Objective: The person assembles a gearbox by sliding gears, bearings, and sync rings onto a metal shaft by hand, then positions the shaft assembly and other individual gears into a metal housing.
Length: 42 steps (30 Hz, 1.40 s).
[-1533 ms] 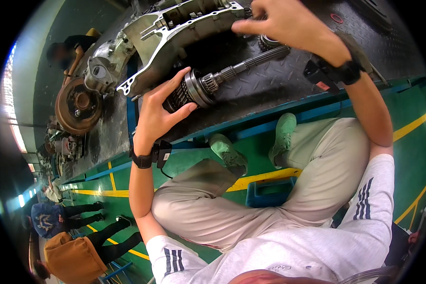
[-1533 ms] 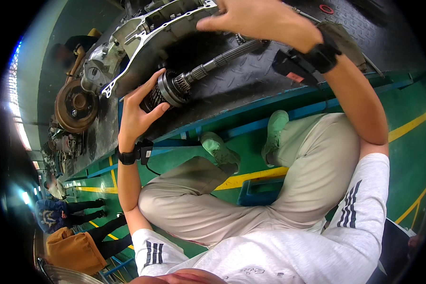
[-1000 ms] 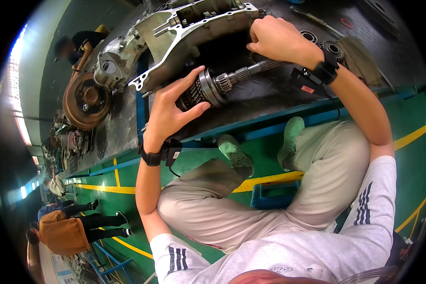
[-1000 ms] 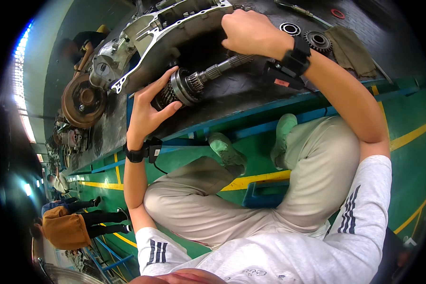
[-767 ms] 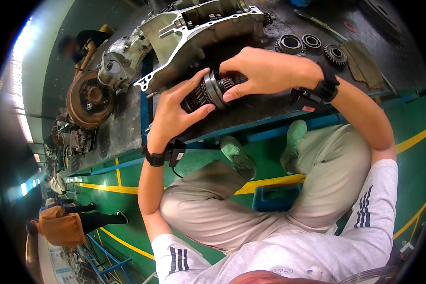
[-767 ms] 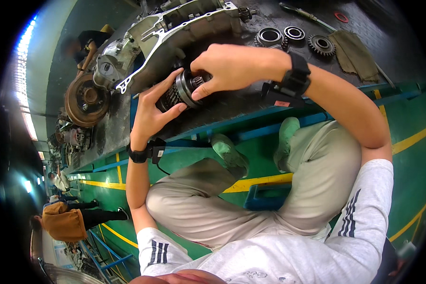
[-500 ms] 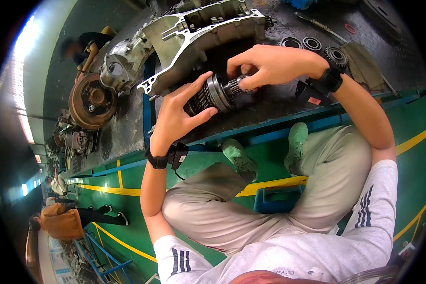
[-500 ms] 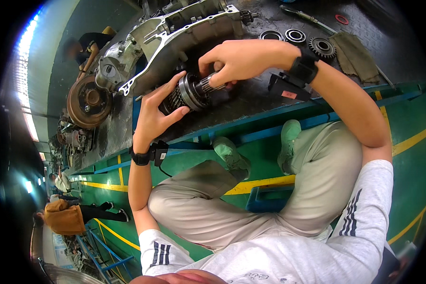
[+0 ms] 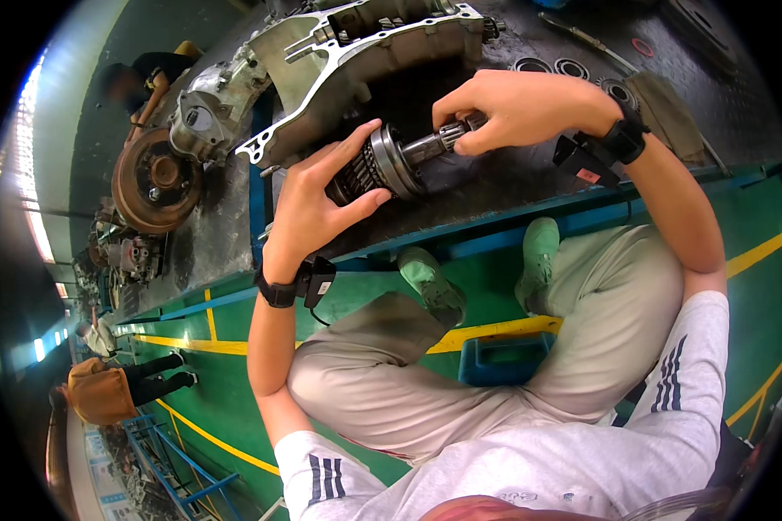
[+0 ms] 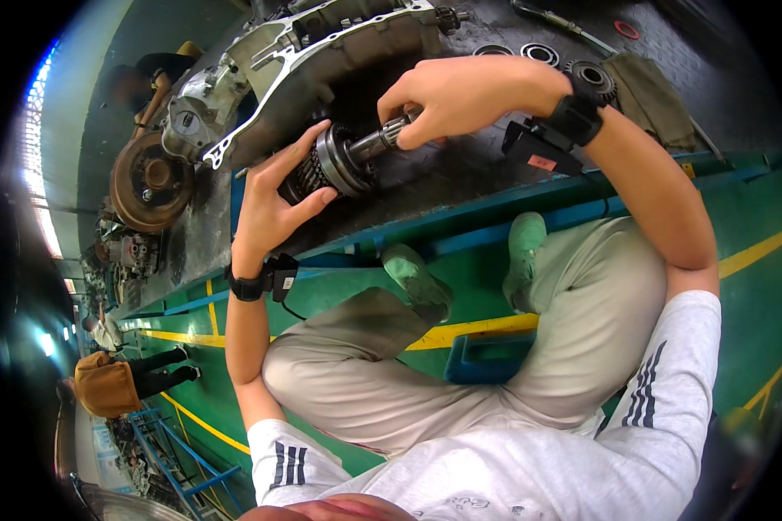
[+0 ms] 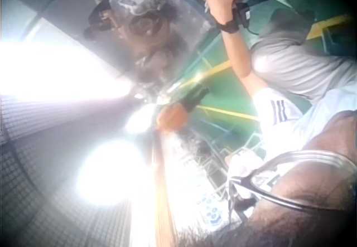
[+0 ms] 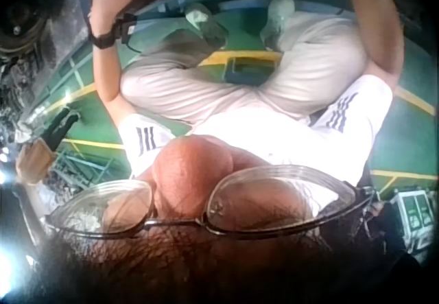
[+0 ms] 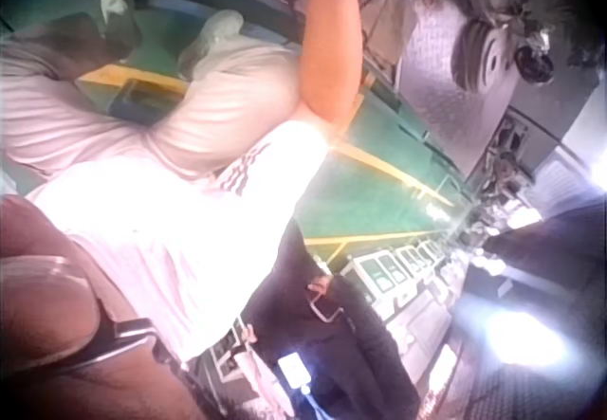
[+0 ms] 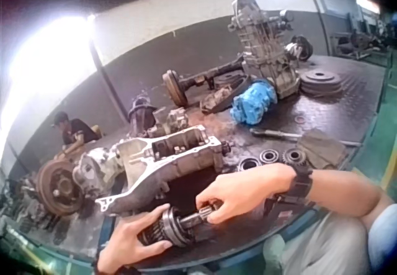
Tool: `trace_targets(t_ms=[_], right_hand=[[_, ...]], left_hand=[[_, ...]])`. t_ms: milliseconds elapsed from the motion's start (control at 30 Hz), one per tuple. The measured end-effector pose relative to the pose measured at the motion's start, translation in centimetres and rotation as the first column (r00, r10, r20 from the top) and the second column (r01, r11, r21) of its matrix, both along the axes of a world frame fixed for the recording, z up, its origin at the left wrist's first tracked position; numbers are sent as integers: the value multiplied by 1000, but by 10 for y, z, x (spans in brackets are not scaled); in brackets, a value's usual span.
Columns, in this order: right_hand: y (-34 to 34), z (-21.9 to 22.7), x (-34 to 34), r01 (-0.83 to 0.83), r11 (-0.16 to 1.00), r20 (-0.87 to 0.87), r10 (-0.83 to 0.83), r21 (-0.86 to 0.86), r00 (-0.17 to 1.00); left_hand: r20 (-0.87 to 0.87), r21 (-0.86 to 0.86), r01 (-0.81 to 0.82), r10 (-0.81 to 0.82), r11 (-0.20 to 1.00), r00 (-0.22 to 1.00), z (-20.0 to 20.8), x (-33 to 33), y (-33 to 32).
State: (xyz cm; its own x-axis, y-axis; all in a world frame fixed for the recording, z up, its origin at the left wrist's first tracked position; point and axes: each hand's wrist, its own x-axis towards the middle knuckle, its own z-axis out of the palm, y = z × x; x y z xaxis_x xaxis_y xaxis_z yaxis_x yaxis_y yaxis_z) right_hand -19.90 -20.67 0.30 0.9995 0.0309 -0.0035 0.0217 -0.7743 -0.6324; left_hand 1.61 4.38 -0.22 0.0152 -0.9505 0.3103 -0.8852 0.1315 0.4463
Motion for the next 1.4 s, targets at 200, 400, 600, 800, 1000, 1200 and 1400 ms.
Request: trace_targets(t_ms=[200, 400, 600, 800, 1000, 1200, 1400], right_hand=[[-4, 23, -20, 103, 995, -266, -98, 4, 959], [-7, 10, -15, 51, 995, -166, -65, -91, 984], [7, 5, -22, 44, 984, 61, -33, -175, 998], [-7, 22, -39, 123, 934, -65, -153, -336, 986], [-69, 10, -80, 140, 978, -125, -160, -153, 979], [-110, 20, -89, 275, 956, -63, -270, 105, 961], [-102, -2, -80, 363, 931, 184, -364, 44, 913]], left_hand=[[-38, 66, -27, 29, 997, 999, 3, -4, 2], [9, -57, 42, -42, 998, 999, -3, 0, -2], [-10, -37, 28, -28, 999, 1000, -4, 0, 2], [-71, 57, -40, 44, 998, 997, 5, 0, 4], [-88, 86, -40, 48, 996, 995, 9, -11, -7], [-58, 43, -39, 41, 998, 997, -11, 13, 3], [-77, 45, 54, -50, 998, 996, -35, 37, -4]])
